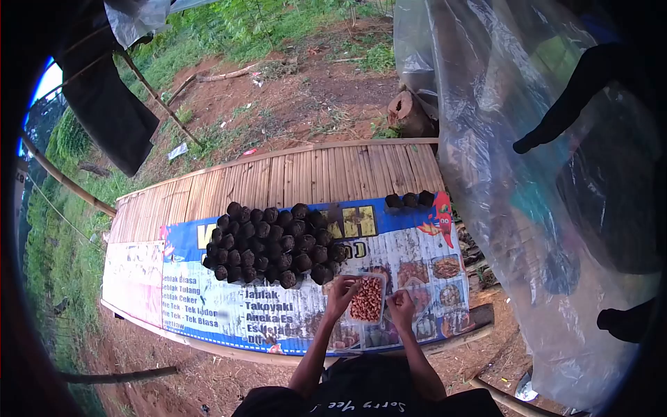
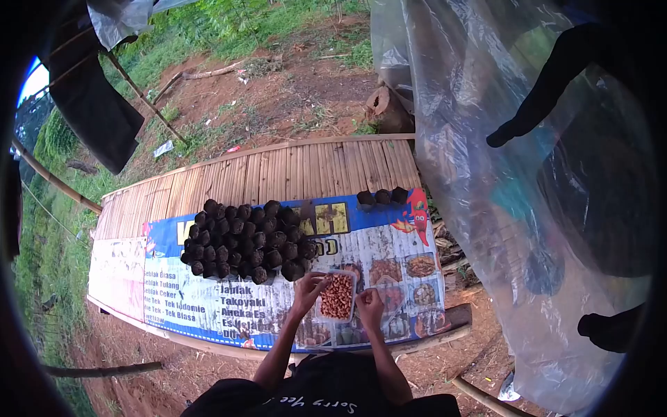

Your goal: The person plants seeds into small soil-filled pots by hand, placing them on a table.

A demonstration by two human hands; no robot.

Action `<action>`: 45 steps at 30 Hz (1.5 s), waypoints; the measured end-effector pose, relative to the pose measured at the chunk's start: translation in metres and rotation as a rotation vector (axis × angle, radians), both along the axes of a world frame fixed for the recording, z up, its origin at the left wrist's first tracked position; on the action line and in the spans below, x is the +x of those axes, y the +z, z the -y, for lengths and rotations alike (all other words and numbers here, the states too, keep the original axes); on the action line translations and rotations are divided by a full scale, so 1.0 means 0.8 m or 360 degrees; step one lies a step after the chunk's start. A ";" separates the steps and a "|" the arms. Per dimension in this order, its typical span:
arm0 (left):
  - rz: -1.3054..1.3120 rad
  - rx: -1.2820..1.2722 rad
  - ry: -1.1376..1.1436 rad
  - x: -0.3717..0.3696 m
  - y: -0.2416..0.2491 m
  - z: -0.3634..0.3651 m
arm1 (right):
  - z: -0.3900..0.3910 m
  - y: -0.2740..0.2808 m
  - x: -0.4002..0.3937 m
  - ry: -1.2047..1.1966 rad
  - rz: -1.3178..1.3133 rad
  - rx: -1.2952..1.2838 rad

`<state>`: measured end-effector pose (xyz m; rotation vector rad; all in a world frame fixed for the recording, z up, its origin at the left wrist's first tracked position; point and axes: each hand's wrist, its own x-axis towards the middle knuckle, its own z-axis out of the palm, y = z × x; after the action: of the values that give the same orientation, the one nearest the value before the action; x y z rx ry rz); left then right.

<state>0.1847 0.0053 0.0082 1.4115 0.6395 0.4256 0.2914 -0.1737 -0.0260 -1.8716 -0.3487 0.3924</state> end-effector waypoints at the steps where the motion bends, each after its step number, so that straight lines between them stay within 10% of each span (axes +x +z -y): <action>1: -0.0010 -0.0006 0.0020 -0.019 0.002 0.007 | 0.002 0.011 -0.015 0.0001 0.0020 -0.0138; 24: -0.0502 0.0374 -0.0271 -0.197 -0.040 0.013 | -0.148 0.003 -0.044 0.0217 -0.0442 0.0422; 35: -0.0649 0.0175 -0.0001 -0.263 -0.046 0.039 | -0.254 -0.017 0.019 0.0098 -0.0567 -0.0100; 45: -0.0656 0.0088 0.0239 -0.306 -0.047 0.048 | -0.276 -0.026 0.007 -0.0073 0.0298 -0.0402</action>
<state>-0.0598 -0.0331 -0.0296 1.5232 1.0794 0.2709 0.2970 0.0469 -0.0468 -2.1669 -0.3959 0.2384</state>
